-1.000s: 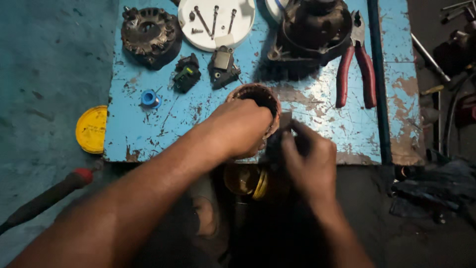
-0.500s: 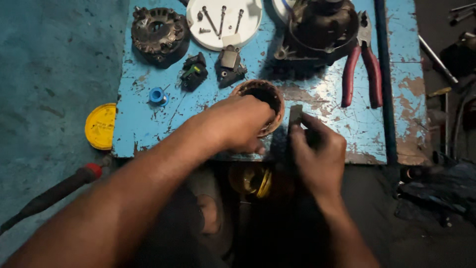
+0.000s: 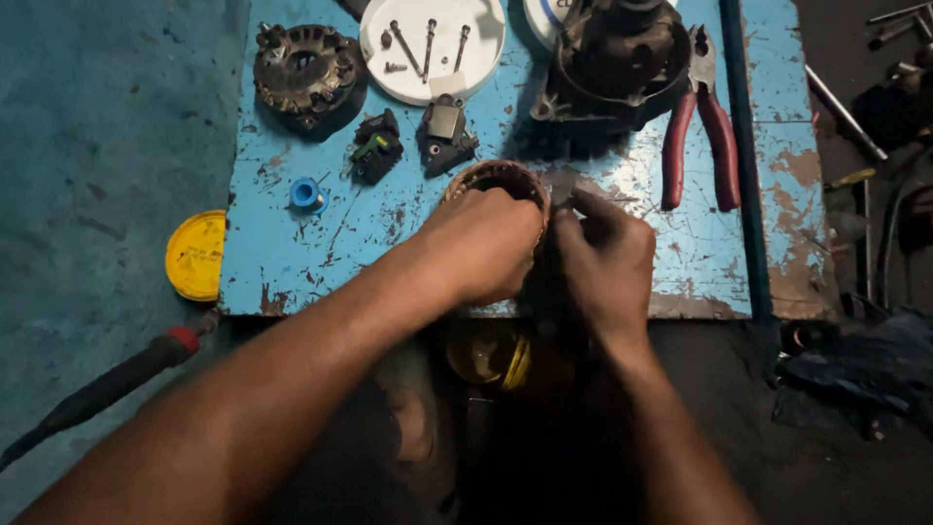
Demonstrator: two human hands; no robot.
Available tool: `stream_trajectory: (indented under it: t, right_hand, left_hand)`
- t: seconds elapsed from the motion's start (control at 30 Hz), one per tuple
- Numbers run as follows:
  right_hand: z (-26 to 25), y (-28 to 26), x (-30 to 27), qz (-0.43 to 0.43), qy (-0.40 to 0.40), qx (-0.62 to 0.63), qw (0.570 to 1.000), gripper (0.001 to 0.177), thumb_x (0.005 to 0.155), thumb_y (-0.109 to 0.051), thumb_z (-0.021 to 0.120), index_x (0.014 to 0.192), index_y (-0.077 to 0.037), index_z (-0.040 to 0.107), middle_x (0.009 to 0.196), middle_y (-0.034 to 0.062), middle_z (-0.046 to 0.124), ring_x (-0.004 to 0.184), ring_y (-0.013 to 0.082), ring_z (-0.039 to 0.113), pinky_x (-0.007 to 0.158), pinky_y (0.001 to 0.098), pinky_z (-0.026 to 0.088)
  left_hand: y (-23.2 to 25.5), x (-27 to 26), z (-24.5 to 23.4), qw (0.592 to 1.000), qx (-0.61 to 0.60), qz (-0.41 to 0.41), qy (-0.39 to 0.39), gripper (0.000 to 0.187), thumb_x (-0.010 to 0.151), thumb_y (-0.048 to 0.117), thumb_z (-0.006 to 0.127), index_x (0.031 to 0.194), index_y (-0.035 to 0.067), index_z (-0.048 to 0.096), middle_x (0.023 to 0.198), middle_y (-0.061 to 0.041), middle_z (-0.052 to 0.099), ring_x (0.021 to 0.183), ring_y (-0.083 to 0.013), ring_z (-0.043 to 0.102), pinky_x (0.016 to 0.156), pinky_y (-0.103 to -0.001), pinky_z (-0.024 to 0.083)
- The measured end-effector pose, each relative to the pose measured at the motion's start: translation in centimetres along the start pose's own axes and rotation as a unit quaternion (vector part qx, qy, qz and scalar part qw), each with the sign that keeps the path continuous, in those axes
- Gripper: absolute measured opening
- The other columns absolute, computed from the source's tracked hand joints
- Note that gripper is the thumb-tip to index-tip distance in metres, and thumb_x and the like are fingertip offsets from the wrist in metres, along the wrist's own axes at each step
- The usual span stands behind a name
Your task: The person uses a flat metal tool to scrape and clean the inner surface of a cylindrical motor component. They repeatedly rotate the part and scrape along the interior, occasionally pausing to inspect the surface. Other motor parts and tools are visible on the workbench.
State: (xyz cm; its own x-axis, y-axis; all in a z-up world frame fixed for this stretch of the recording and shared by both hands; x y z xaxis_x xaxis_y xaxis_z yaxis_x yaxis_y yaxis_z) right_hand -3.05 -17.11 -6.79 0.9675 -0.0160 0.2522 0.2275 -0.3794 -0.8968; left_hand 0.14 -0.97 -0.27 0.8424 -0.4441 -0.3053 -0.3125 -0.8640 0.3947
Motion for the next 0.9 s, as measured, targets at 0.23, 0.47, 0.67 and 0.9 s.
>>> stream_trajectory:
  t: [0.23,0.47,0.67,0.9]
  right_hand:
    - [-0.1,-2.0,-1.1,0.044,0.008,-0.103,0.994,0.031,0.093,-0.017,0.07,0.116,0.004,0.074,0.08,0.0164,0.075,0.069,0.0116,0.07,0.065,0.0316,0.055]
    - [-1.0,-0.8,-1.7,0.099,-0.019,-0.05,0.994,0.034,0.092,-0.017,0.072,0.115,0.008,0.072,0.085,0.0122,0.078,0.074,0.0117,0.068,0.067,0.0301,0.056]
    - [-2.7,1.7,-1.8,0.207,0.05,0.086,0.973,0.023,0.093,-0.013,0.071,0.11,0.003,0.072,0.085,0.0038,0.071,0.067,0.0096,0.059,0.058,0.0274,0.046]
    - [-3.0,0.3,0.1,0.371,0.038,0.268,0.888,0.011,0.091,-0.015,0.066,0.092,-0.005,0.063,0.067,0.0007,0.052,0.05,0.0117,0.049,0.043,0.0276,0.04]
  left_hand:
    - [-0.6,-0.1,0.1,0.999,0.014,0.045,-0.021,0.014,0.074,0.009,0.07,0.085,0.003,0.076,0.091,-0.025,0.072,0.09,-0.0432,0.07,0.078,-0.052,0.056]
    - [-0.7,0.0,-0.8,0.997,0.044,0.055,-0.043,0.013,0.075,0.01,0.071,0.084,0.004,0.077,0.089,-0.025,0.073,0.089,-0.0422,0.071,0.078,-0.05,0.058]
    - [0.2,-0.7,-1.2,0.999,0.036,0.032,-0.01,0.022,0.073,0.023,0.078,0.084,0.004,0.078,0.089,-0.024,0.072,0.089,-0.0424,0.071,0.078,-0.052,0.057]
    - [0.6,-0.5,-0.7,0.999,0.047,0.003,-0.002,0.028,0.079,0.032,0.08,0.091,0.006,0.078,0.094,-0.022,0.073,0.092,-0.0414,0.07,0.079,-0.052,0.057]
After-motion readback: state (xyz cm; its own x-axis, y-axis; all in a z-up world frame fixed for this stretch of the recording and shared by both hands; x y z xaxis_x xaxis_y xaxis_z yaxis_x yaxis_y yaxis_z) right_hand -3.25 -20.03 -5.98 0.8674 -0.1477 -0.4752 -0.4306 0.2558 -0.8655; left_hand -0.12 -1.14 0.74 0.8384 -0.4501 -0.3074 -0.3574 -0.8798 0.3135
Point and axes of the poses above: each hand's wrist, its own x-axis towards the middle knuckle, its own z-axis out of the palm, y = z × x, the point moved 1 cm from there along x, towards the middle knuckle
